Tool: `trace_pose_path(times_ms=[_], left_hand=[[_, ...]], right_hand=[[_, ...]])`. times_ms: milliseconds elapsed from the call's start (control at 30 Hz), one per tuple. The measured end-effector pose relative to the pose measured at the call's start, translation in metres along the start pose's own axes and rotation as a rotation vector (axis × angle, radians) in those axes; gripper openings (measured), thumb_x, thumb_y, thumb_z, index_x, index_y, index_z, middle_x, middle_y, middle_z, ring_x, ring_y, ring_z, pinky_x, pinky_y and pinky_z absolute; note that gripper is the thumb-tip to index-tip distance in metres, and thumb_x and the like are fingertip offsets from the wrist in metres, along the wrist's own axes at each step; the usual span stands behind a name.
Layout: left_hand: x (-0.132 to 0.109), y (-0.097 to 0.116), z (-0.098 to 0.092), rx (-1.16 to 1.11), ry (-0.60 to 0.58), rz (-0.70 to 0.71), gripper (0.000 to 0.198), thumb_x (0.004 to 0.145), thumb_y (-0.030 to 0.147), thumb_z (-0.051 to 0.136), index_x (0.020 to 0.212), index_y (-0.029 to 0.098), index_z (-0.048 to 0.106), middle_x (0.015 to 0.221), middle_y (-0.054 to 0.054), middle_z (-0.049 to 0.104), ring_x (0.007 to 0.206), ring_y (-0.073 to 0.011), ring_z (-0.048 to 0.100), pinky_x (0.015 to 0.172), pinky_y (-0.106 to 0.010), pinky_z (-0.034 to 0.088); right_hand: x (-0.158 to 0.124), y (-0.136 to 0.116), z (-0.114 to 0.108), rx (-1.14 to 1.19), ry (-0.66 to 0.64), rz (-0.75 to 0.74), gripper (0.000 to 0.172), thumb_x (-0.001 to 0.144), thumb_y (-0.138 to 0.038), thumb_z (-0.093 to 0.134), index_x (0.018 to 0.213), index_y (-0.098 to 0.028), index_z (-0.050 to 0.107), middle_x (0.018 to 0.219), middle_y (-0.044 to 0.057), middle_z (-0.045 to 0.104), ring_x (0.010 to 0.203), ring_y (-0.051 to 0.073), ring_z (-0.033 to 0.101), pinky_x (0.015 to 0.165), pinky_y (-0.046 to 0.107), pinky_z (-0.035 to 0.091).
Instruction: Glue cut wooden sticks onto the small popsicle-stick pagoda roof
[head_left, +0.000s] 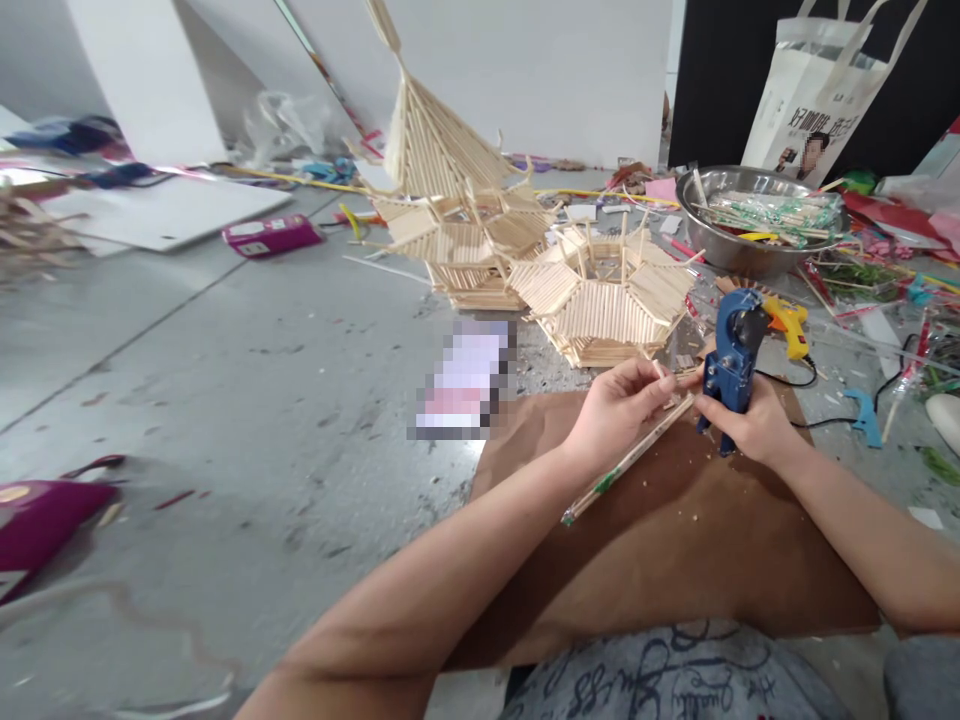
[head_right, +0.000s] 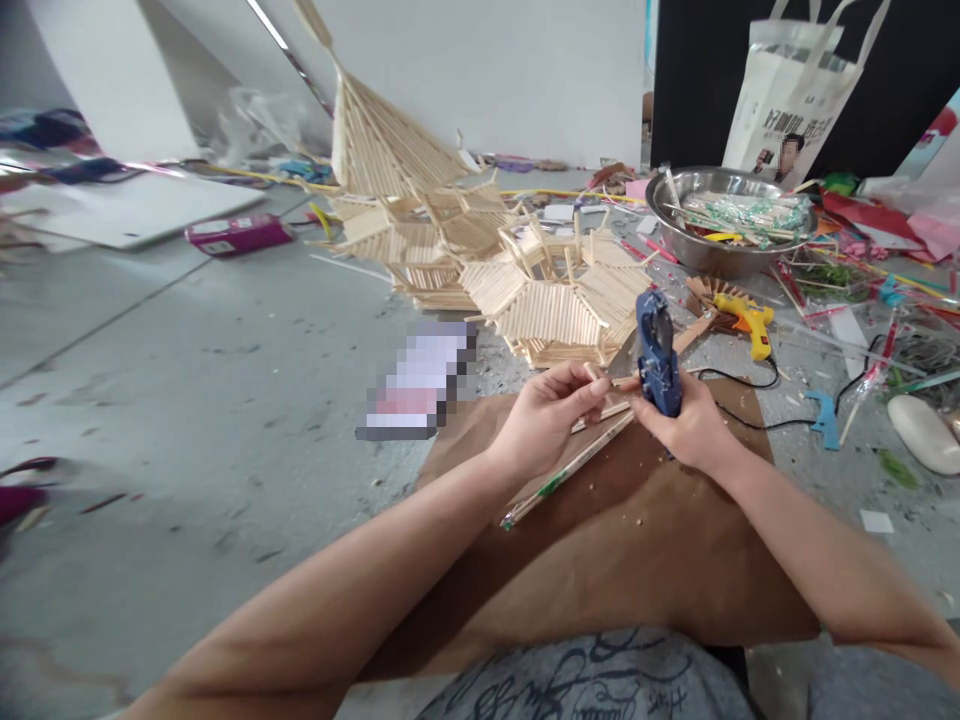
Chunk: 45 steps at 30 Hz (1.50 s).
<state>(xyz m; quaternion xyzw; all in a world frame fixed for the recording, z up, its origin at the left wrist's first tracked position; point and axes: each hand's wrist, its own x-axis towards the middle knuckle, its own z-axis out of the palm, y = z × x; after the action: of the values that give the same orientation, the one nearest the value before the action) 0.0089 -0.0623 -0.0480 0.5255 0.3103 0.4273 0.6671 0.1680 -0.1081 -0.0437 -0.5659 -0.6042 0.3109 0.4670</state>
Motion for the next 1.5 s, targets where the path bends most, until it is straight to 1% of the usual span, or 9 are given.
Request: trace_pose_path(times_ms=[200, 400, 500, 600, 700, 800, 933, 1200, 1500], left_hand=[[-0.002, 0.000, 0.005, -0.139, -0.050, -0.079, 0.025, 0.066, 0.031, 0.072, 0.074, 0.015, 0.054, 0.060, 0.002, 0.062, 0.052, -0.0079, 0.058, 0.053, -0.022, 0.048], [-0.003, 0.000, 0.003, 0.000, -0.048, -0.078, 0.019, 0.070, 0.029, 0.067, 0.072, 0.014, 0.055, 0.058, 0.002, 0.060, 0.051, -0.0073, 0.056, 0.055, -0.021, 0.048], [-0.002, -0.001, -0.002, 0.384, -0.057, 0.088, 0.012, 0.076, 0.025, 0.061, 0.072, 0.013, 0.060, 0.061, 0.000, 0.061, 0.052, -0.0074, 0.054, 0.052, -0.020, 0.044], [0.000, -0.003, -0.007, 0.896, -0.105, 0.413, 0.014, 0.081, 0.023, 0.057, 0.076, 0.014, 0.065, 0.067, -0.004, 0.065, 0.060, -0.0115, 0.058, 0.057, -0.023, 0.045], [0.001, -0.007, -0.011, 1.152, -0.140, 0.650, 0.021, 0.086, 0.025, 0.050, 0.080, 0.013, 0.067, 0.065, -0.005, 0.066, 0.061, -0.0140, 0.060, 0.057, -0.025, 0.046], [0.002, -0.007, -0.014, 1.157, -0.048, 0.728, 0.024, 0.089, 0.024, 0.046, 0.082, 0.012, 0.065, 0.067, -0.006, 0.067, 0.061, -0.0136, 0.061, 0.058, -0.024, 0.048], [0.004, -0.001, -0.018, 1.077, 0.063, 0.774, 0.022, 0.090, 0.022, 0.044, 0.085, 0.013, 0.063, 0.070, -0.004, 0.067, 0.065, -0.0117, 0.062, 0.060, -0.023, 0.049], [0.005, -0.002, -0.021, 1.069, 0.086, 0.894, 0.024, 0.087, 0.012, 0.040, 0.089, 0.013, 0.063, 0.067, -0.004, 0.065, 0.062, -0.0107, 0.061, 0.057, -0.021, 0.049], [0.007, -0.002, -0.022, 1.138, 0.098, 0.922, 0.028, 0.082, 0.007, 0.037, 0.086, 0.014, 0.064, 0.065, -0.003, 0.065, 0.060, -0.0107, 0.061, 0.055, -0.021, 0.049]], right_hand=[[-0.004, 0.001, 0.009, 0.037, 0.058, -0.007, 0.018, 0.071, -0.033, 0.061, 0.080, -0.019, 0.056, 0.074, 0.002, 0.064, 0.067, 0.016, 0.061, 0.068, 0.033, 0.051], [-0.002, 0.005, 0.006, -0.025, 0.104, -0.080, 0.011, 0.074, -0.029, 0.058, 0.078, -0.018, 0.056, 0.075, 0.002, 0.062, 0.068, 0.014, 0.058, 0.071, 0.030, 0.049], [-0.002, 0.006, 0.004, -0.092, 0.085, -0.101, 0.012, 0.076, -0.029, 0.058, 0.080, -0.018, 0.057, 0.074, 0.001, 0.061, 0.067, 0.014, 0.057, 0.070, 0.030, 0.048], [-0.001, 0.007, 0.002, -0.139, 0.057, -0.141, 0.011, 0.078, -0.030, 0.056, 0.080, -0.019, 0.055, 0.073, 0.000, 0.060, 0.066, 0.013, 0.056, 0.069, 0.029, 0.047], [0.000, 0.008, 0.000, -0.155, 0.023, -0.183, 0.011, 0.078, -0.029, 0.055, 0.083, -0.020, 0.052, 0.075, 0.000, 0.059, 0.069, 0.014, 0.056, 0.070, 0.030, 0.047], [0.002, 0.010, -0.004, -0.234, 0.043, -0.252, 0.028, 0.075, -0.027, 0.055, 0.100, -0.021, 0.048, 0.088, 0.004, 0.059, 0.080, 0.018, 0.057, 0.077, 0.034, 0.047], [0.007, 0.015, -0.008, -0.501, 0.064, -0.303, 0.047, 0.069, -0.022, 0.052, 0.114, -0.019, 0.041, 0.103, 0.012, 0.057, 0.093, 0.025, 0.056, 0.083, 0.042, 0.044], [0.008, 0.017, -0.004, -0.719, -0.063, -0.262, 0.051, 0.063, -0.017, 0.049, 0.113, -0.017, 0.042, 0.100, 0.013, 0.059, 0.094, 0.029, 0.057, 0.080, 0.042, 0.046], [0.007, 0.016, -0.006, -0.788, -0.084, -0.231, 0.050, 0.063, -0.019, 0.050, 0.112, -0.016, 0.044, 0.098, 0.013, 0.062, 0.088, 0.029, 0.060, 0.075, 0.041, 0.046]])
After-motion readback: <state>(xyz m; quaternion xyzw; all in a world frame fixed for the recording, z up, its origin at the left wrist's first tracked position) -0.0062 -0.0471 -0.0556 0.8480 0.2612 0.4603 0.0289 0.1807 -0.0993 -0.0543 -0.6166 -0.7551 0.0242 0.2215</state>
